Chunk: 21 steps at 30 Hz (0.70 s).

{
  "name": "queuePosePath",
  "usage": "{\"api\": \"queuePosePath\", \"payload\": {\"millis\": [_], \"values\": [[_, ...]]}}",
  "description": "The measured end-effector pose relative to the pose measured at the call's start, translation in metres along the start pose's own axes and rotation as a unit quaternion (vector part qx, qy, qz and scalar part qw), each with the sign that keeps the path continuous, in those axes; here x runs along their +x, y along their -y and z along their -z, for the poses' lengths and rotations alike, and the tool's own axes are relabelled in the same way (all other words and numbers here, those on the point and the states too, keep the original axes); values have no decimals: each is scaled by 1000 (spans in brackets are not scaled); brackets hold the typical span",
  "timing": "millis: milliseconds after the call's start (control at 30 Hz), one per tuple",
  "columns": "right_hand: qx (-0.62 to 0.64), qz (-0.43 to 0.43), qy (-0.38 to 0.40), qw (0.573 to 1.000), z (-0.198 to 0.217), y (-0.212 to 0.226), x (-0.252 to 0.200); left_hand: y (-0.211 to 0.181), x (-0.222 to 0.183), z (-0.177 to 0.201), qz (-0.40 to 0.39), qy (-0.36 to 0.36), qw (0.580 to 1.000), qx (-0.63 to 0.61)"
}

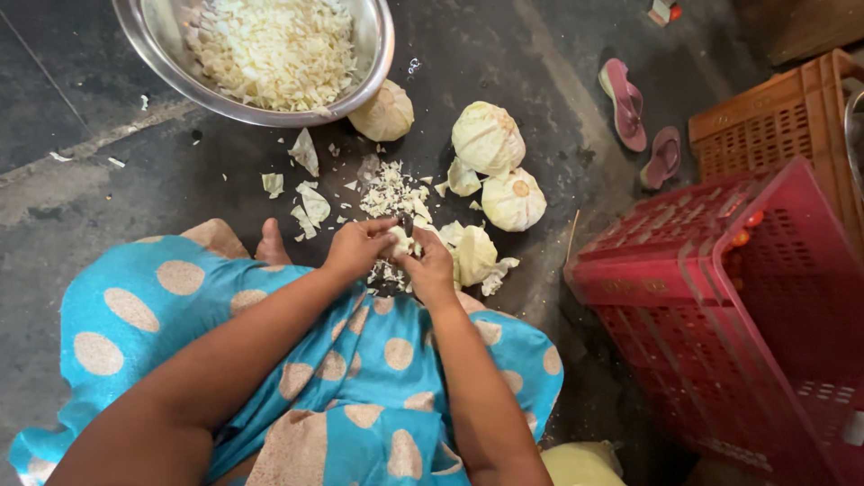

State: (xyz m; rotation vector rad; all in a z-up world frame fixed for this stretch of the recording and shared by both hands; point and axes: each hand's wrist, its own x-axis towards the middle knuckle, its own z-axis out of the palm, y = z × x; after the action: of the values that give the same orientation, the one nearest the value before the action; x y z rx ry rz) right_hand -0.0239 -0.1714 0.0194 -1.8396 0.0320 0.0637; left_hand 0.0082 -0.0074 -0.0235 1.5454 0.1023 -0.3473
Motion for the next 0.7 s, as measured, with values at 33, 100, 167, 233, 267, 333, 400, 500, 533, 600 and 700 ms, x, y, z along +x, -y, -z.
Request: {"api": "queuePosePath", "payload": {"millis": [33,100,167,233,267,333,400,500,533,600,700], "values": [[-28,27,-3,999,0,-5,2,1,1,-1,15,-1,1000,-27],[-54,30,-5,998,-1,-16,5,4,5,0,33,-28,996,74],[-48,-22,-2,999,-4,-27,8,9,6,-1,56,-44,993,90],[-50,-18,7,999,-5,-34,12,12,10,-3,83,-51,995,22],[-51,-14,10,999,-4,-37,17,13,14,-4,80,-58,995,15],[-75,4,2,997,-5,-41,21,17,14,-6,79,-71,994,3],[-55,-31,-4,998,-6,-45,17,23,11,-9,91,-87,992,25],[-33,-78,-12,996,-11,-42,24,23,18,-8,85,-100,990,46],[-76,-52,-17,996,-13,-40,23,24,18,-8,82,-101,990,50],[-140,-18,-24,990,-14,-38,22,27,21,-10,100,-123,986,57],[-183,0,-30,983,-15,-36,29,35,33,-11,120,-123,985,28]]}}
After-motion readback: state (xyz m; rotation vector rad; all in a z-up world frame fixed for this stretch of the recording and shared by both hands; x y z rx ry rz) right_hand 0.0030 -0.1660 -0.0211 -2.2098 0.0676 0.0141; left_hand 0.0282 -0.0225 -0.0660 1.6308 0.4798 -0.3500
